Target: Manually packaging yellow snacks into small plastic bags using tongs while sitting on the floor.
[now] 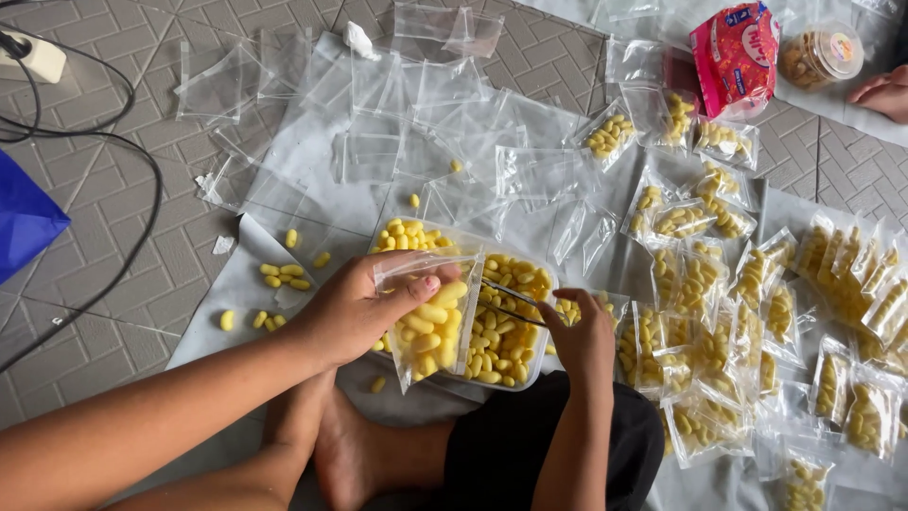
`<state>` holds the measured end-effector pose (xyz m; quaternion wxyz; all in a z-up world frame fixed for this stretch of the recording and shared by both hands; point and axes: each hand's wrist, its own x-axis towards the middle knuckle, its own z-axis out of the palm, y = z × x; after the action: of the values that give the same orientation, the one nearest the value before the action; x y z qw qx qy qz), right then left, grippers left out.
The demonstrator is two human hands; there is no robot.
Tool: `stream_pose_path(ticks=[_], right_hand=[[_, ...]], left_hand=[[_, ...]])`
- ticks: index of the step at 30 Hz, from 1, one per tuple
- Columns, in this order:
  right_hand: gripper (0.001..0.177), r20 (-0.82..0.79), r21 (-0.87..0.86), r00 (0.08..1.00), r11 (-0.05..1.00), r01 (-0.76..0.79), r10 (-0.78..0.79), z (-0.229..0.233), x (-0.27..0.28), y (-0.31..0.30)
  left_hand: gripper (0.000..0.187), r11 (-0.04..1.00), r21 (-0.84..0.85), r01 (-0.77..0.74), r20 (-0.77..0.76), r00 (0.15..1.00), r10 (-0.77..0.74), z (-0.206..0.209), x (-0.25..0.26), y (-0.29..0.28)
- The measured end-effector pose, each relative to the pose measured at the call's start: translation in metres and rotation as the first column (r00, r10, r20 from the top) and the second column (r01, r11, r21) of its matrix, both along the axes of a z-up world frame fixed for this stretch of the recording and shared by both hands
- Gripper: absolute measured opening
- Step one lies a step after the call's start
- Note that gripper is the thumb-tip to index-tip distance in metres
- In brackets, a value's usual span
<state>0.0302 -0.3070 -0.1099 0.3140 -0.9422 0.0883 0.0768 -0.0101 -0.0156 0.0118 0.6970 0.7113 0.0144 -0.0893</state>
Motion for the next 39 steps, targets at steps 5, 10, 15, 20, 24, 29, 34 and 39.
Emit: stream_pose_path(ticks=[5,10,15,20,24,29,34,39], right_hand=[[0.034,0.244,0.712,0.966,0.692,-0.120,-0.084,0.017,-0.013,0.060],[0.019,0.496,0.763,0.864,0.433,-0.480,0.083,0.032,-0.031,0.103],[0.013,0.657,0.672,0.753,0.488,-0.557,-0.045,0.025,-0.030,0.111],[0.013,0.684,0.629,0.728,0.541,-0.557,-0.046,0.030,-0.035,0.108],[0.017,0.700,0.608,0.714,0.516,-0.604,0.012,0.036,-0.038,0.112],[0.013,0.669,0.635,0.743,0.506,-0.584,0.016,0.032,-0.040,0.112],[0.013,0.691,0.627,0.723,0.520,-0.580,-0.027,0.028,-0.042,0.109],[0.011,0.733,0.565,0.680,0.586,-0.581,-0.033,0.035,-0.046,0.115]], left_hand=[[0.037,1.000,-0.012,-0.007,-0.085,0.996,0.006,-0.017,-0.012,-0.006],[0.021,0.996,0.084,0.032,-0.123,0.992,-0.022,-0.034,-0.012,-0.004],[0.009,0.954,0.292,0.072,0.035,0.996,-0.086,-0.013,-0.011,-0.010],[0.011,0.871,0.491,0.023,0.268,0.947,-0.177,-0.004,-0.010,-0.008],[0.013,0.775,0.631,-0.025,0.357,0.896,-0.263,-0.017,-0.016,0.001],[0.015,0.781,0.625,-0.002,0.314,0.916,-0.249,-0.012,-0.021,0.004],[0.016,0.810,0.585,-0.025,0.347,0.911,-0.222,-0.012,-0.024,0.008],[0.008,0.720,0.682,-0.126,0.445,0.854,-0.272,-0.018,-0.026,0.018]])
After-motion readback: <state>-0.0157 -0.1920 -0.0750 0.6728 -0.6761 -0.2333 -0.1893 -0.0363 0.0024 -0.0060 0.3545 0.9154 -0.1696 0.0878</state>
